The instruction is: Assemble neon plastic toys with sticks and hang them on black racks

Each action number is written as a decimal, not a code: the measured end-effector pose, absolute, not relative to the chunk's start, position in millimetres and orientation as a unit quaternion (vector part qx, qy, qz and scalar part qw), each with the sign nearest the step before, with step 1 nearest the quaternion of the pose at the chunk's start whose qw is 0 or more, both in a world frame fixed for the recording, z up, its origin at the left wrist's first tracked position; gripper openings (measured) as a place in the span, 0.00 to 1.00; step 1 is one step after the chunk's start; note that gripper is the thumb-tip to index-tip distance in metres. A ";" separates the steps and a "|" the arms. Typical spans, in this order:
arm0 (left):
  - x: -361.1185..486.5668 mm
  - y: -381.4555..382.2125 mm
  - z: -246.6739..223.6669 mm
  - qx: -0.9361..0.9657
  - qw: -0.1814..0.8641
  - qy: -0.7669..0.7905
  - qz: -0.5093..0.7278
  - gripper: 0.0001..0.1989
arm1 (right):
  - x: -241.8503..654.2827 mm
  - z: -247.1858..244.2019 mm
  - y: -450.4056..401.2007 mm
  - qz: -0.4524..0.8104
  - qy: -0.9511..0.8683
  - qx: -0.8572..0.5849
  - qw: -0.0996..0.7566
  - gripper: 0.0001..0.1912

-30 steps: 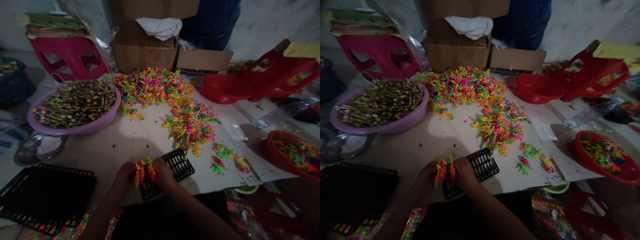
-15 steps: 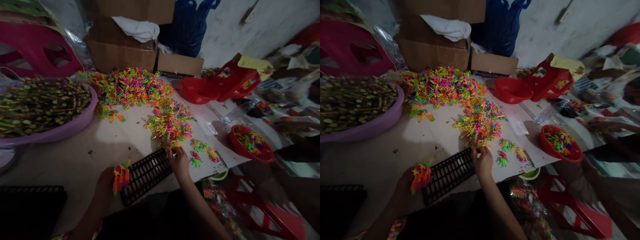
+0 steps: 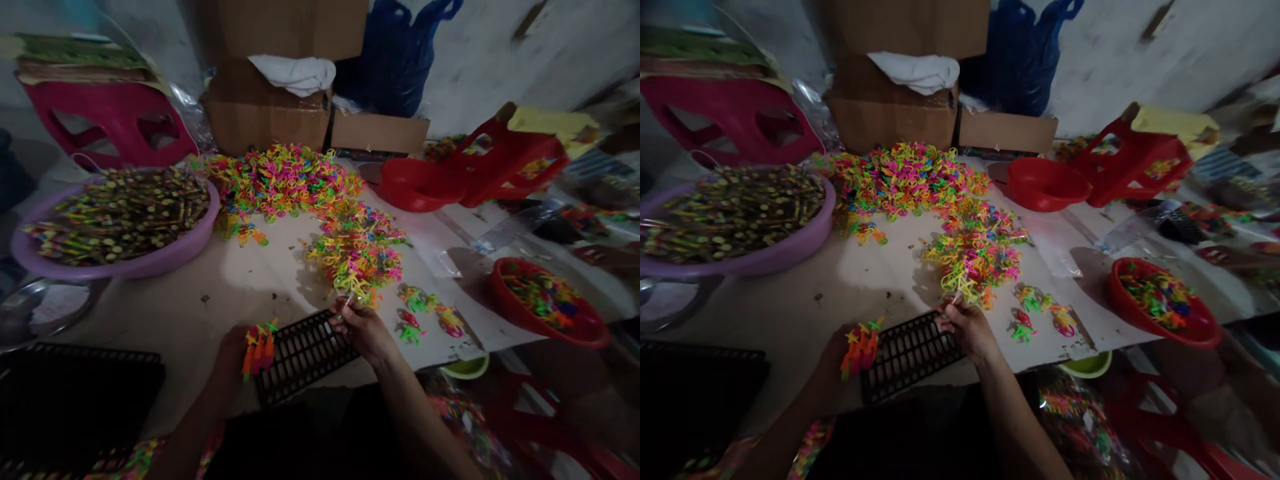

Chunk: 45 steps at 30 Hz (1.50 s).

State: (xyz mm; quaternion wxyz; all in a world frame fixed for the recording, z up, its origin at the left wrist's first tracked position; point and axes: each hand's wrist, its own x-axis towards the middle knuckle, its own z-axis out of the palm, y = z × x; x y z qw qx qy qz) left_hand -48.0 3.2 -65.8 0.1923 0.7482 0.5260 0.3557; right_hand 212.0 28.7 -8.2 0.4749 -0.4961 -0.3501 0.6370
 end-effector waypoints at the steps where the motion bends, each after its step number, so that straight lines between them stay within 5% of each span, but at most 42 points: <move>1: -49.0 2.2 -63.6 0.755 0.201 0.518 0.349 0.11 | 200.7 -12.0 25.9 0.618 -0.399 -0.495 0.463 0.14; 6: -49.0 -0.1 -55.7 0.759 0.209 0.521 0.330 0.12 | 143.9 -40.5 20.2 0.434 -0.661 -0.499 0.354 0.02; 10: -47.4 1.6 -58.2 0.760 0.211 0.535 0.302 0.14 | 129.9 -52.4 23.1 0.330 -0.732 -0.507 0.313 0.08; 32: -46.8 -2.3 -63.2 0.764 0.177 0.541 0.303 0.12 | 133.8 -39.3 19.7 0.234 -0.787 -0.508 0.259 0.10; 40: -45.5 2.1 -64.0 0.748 0.208 0.553 0.303 0.12 | 116.9 -37.8 23.9 0.196 -0.829 -0.508 0.130 0.06; 45: -62.2 -3.4 -54.4 0.753 0.253 0.535 0.288 0.10 | 142.9 -33.6 32.5 0.237 -0.799 -0.513 0.206 0.04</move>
